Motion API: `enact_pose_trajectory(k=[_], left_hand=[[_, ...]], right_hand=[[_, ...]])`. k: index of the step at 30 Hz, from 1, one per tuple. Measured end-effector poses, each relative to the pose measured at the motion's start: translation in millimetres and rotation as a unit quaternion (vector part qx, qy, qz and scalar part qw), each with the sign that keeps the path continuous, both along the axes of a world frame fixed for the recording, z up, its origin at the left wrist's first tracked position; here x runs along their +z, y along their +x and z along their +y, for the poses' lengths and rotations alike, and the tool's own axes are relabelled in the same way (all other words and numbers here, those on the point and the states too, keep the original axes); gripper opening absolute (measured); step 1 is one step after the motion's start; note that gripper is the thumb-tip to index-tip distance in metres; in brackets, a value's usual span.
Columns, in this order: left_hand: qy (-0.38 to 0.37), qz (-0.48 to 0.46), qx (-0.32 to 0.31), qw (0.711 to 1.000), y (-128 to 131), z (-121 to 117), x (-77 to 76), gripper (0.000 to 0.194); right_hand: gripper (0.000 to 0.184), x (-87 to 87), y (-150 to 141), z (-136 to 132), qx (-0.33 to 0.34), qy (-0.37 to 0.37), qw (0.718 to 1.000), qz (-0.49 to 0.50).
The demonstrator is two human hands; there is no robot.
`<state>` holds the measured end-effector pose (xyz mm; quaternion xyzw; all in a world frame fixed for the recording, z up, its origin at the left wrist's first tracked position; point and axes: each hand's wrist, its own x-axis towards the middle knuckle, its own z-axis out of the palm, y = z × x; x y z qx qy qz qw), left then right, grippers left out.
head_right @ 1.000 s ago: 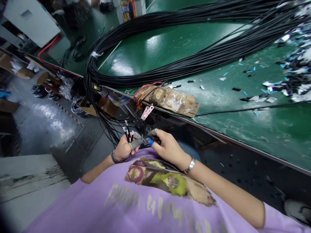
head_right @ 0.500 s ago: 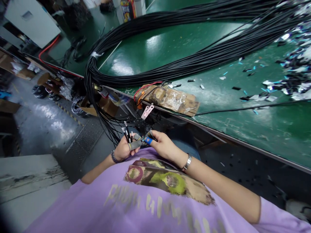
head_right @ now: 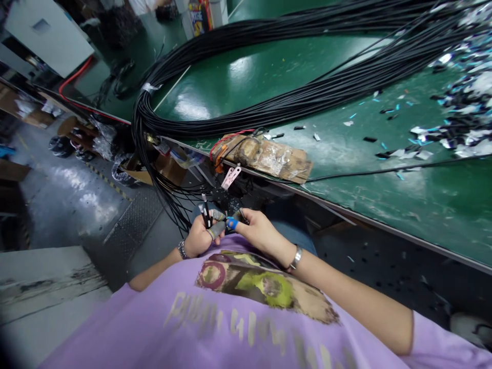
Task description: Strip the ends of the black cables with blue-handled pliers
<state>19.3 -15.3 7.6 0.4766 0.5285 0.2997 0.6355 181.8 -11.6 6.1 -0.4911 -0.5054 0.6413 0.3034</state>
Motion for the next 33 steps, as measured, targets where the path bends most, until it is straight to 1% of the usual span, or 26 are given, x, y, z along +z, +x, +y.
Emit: enact_pose_trajectory(k=[3, 6, 8, 11, 13, 15, 17, 20, 22, 23, 24, 25, 27, 28, 29, 31, 33], left_hand=[[-0.015, -0.006, 0.007, 1.000, 1, -1, -0.9, 0.041], [-0.029, -0.016, 0.005, 0.999, 0, 0, 0.5, 0.041], [-0.028, -0.020, 0.011, 0.999, 0, 1, 1.6, 0.040], [-0.025, -0.023, 0.020, 0.999, 0, 2, 1.3, 0.040], [-0.027, -0.029, 0.012, 0.999, -1, 3, -0.7, 0.041], [-0.034, -0.043, -0.017, 0.998, -4, 4, -3.4, 0.042], [-0.052, -0.069, -0.063, 0.994, -9, 7, -5.8, 0.044], [-0.115, -0.119, -0.146, 0.975, -16, 13, -7.2, 0.050], [-0.159, -0.140, -0.187, 0.959, -17, 16, -7.2, 0.051], [-0.170, -0.144, -0.192, 0.956, -17, 17, -7.4, 0.051], [-0.169, -0.143, -0.186, 0.957, -15, 18, -8.0, 0.051], [-0.159, -0.137, -0.167, 0.963, -14, 17, -8.9, 0.051], [-0.119, -0.116, -0.115, 0.979, -10, 14, -11.7, 0.049], [-0.095, -0.103, -0.089, 0.986, -9, 12, -13.3, 0.048], [-0.074, -0.090, -0.068, 0.991, -7, 10, -14.6, 0.047], [-0.038, -0.064, -0.035, 0.997, -6, 6, -15.3, 0.044], [-0.002, -0.034, -0.013, 0.999, -4, 3, -12.4, 0.041]], right_hand=[[0.041, -4.0, -2, 1, 0.005, -0.031, 0.999, -0.006], [0.039, -5.2, 1, 3, 0.019, -0.026, 0.999, -0.029], [0.035, -4.4, 5, 3, 0.012, 0.002, 0.999, -0.041], [0.026, -2.7, 9, 3, -0.015, 0.065, 0.997, -0.042], [0.022, -2.1, 9, 3, -0.020, 0.097, 0.994, -0.041], [0.021, -1.8, 9, 4, -0.009, 0.120, 0.992, -0.042], [0.021, -1.1, 8, 5, 0.008, 0.145, 0.989, -0.040], [0.022, 1.1, 8, 5, 0.033, 0.172, 0.984, -0.027], [0.025, 2.5, 7, 5, 0.039, 0.166, 0.985, -0.014], [0.026, 2.9, 6, 4, 0.036, 0.151, 0.988, -0.004], [0.028, 3.0, 5, 4, 0.030, 0.130, 0.991, 0.009], [0.030, 2.8, 5, 3, 0.021, 0.106, 0.994, 0.021], [0.030, 2.3, 3, 2, 0.006, 0.066, 0.997, 0.034], [0.029, 2.3, 3, 1, 0.004, 0.061, 0.998, 0.029], [0.027, 2.5, 3, 1, 0.006, 0.068, 0.998, 0.013], [0.020, 4.4, 5, -2, 0.017, 0.108, 0.993, -0.044], [0.011, 8.3, 7, -4, 0.034, 0.168, 0.976, -0.134]])
